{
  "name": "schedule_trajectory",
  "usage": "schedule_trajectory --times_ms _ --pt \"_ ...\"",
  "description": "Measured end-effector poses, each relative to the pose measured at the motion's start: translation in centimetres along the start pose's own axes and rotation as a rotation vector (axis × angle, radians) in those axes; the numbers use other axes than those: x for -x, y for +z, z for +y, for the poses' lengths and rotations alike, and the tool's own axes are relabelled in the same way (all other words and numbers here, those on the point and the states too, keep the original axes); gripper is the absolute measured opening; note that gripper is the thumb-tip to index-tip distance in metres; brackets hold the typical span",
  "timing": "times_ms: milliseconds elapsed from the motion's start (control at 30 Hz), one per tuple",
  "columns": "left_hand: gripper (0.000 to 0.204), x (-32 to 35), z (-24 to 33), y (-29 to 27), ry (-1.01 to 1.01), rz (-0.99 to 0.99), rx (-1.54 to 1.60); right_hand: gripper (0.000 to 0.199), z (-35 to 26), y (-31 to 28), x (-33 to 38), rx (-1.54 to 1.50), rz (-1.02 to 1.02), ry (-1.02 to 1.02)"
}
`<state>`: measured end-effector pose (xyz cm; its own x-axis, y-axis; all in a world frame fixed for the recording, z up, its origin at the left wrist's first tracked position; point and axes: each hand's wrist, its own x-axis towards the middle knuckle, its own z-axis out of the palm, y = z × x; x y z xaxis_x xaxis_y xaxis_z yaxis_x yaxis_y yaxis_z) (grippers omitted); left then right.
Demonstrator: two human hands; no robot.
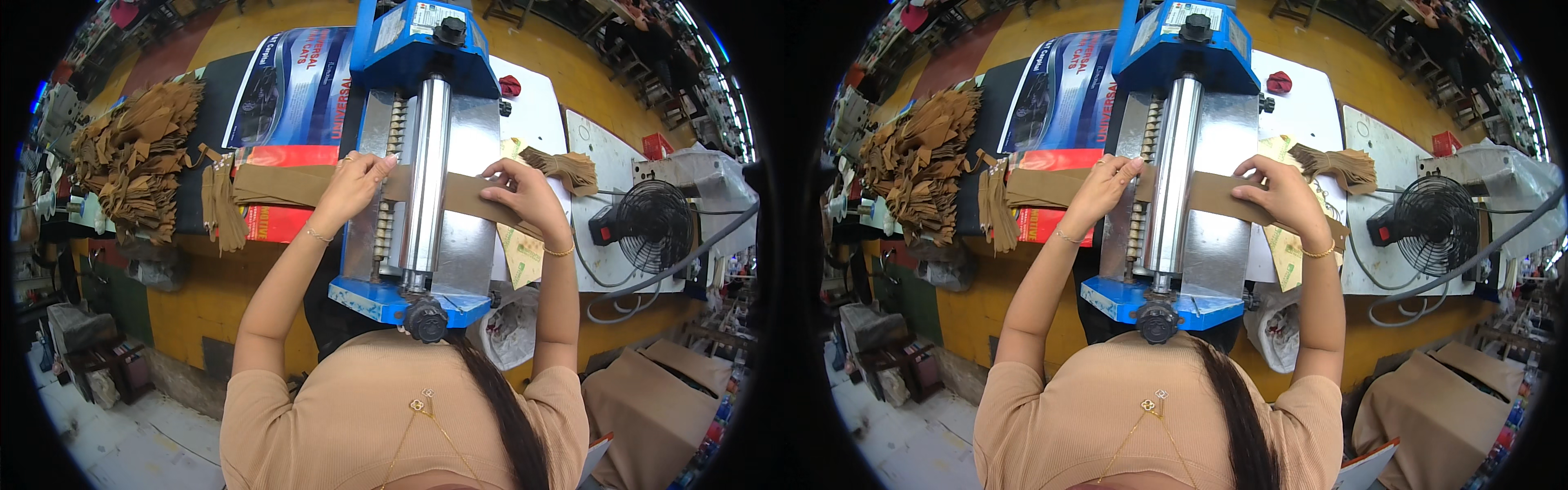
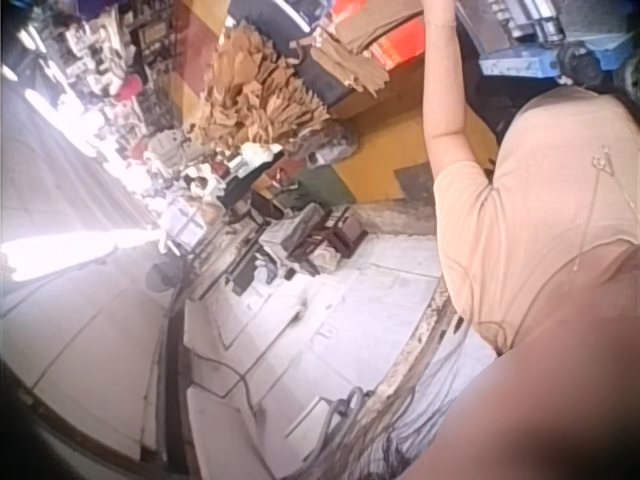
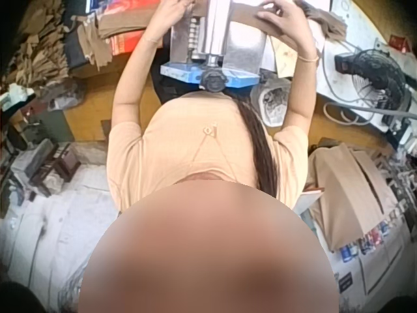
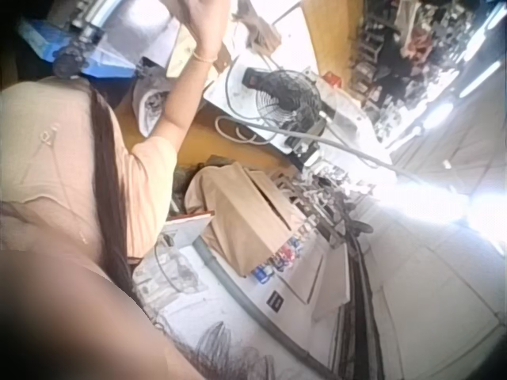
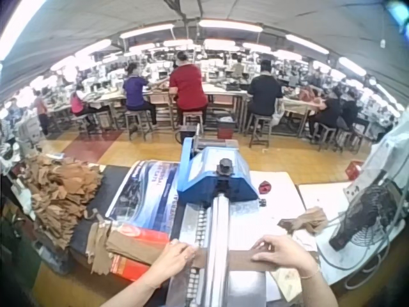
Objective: The person walks to a blue cutting machine and repeatedly feeds rectangular cardboard pieces through the rollers. They handle the pieces one at a time, aligning them before passing them through the machine and stacking the processed pieces on the table.
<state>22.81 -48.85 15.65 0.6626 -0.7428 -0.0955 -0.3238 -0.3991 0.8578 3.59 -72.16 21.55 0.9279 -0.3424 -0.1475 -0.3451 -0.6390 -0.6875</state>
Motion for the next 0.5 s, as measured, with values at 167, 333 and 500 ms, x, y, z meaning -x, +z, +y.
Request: schedule_trajectory --times_ms 167,333,500 --pt "0.038 0.3 0.2 -0.4 -0.157 -0.005 0.372 0.025 5.1 -0.5 2.1 -0.121 0.094 0.107" --pt "0.050 1.0 -0.6 -1.8 -0.155 0.018 0.539 0.019 11.5 0.3 3.8 0.094 0.269 0.208" --pt "0.055 1.8 -1.2 -5.2 -0.155 0.091 0.626 0.023 15.6 2.1 5.5 0.381 0.306 0.213"
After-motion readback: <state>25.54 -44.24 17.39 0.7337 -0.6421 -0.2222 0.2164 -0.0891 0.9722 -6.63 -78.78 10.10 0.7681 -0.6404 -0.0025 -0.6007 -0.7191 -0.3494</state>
